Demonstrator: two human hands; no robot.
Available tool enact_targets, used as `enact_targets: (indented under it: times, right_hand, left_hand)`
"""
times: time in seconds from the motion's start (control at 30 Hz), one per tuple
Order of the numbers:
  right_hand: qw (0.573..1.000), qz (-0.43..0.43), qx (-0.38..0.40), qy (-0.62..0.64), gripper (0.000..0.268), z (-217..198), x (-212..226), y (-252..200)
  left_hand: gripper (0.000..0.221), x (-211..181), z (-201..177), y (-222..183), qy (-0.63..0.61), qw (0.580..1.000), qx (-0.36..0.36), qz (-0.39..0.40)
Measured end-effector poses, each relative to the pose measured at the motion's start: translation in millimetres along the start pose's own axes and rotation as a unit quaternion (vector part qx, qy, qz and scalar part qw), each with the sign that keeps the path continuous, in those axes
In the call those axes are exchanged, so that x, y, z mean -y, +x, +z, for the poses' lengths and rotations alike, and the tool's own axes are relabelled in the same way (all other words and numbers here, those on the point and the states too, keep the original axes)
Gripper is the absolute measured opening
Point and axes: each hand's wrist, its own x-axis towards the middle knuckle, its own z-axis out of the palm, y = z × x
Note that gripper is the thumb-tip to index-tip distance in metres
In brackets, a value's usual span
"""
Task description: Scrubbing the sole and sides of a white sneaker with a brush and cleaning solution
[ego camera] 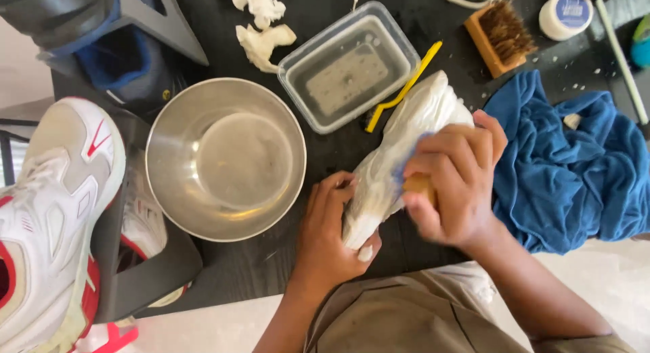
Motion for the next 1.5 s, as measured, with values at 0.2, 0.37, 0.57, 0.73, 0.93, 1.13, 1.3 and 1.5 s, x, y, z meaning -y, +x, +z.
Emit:
enact_targets:
  times: [0.2, 0.37, 0.57, 0.73, 0.93, 1.13, 1.3, 1.5]
  right_hand:
    - [0.986, -0.141, 0.093, 0.001, 0.042, -6, 13, -15]
    - [0.995, -0.011, 0.093, 0.035, 0.041, -18, -2, 28]
    - [0.995, 0.041, 0.039, 0.084, 0.035, -17, 3, 16]
    - [0.911, 0.268, -0.141, 0.281, 0.062, -18, -39, -20]
    - [0.849, 0.360, -0.210, 0.324, 0.045, -19, -52, -51]
    - [0.714, 0.532, -0.182, 0.416, 0.030, -20, -43, -84]
    - [0.590, 0.696, -0.030, 0.409, 0.043, -35, -21, -62]
    - [0.657, 0.656, 0.048, 0.369, 0.058, -36, -25, -59]
  left_hand:
    - [0.035, -4, 0, 3, -0.015, 1.000, 0.001, -0.018]
    - [0.054, -1, 2, 1, 0.008, 1.000, -0.001, 0.002]
    - [0.048, -10, -3, 7, 0.013, 1.000, 0.000, 0.005]
    - [0.060, -20, -11, 12, -0.012, 0.998, 0.045, -0.042]
    - [0.052, -33, -14, 32, -0.026, 0.975, 0.110, -0.190]
    - [0.056, -50, -11, 52, 0.030, 0.930, 0.188, -0.315]
    - [0.054, -44, 0, 41, 0.033, 0.956, 0.127, -0.263]
    - [0.049, -41, 17, 24, 0.007, 0.991, 0.034, -0.131]
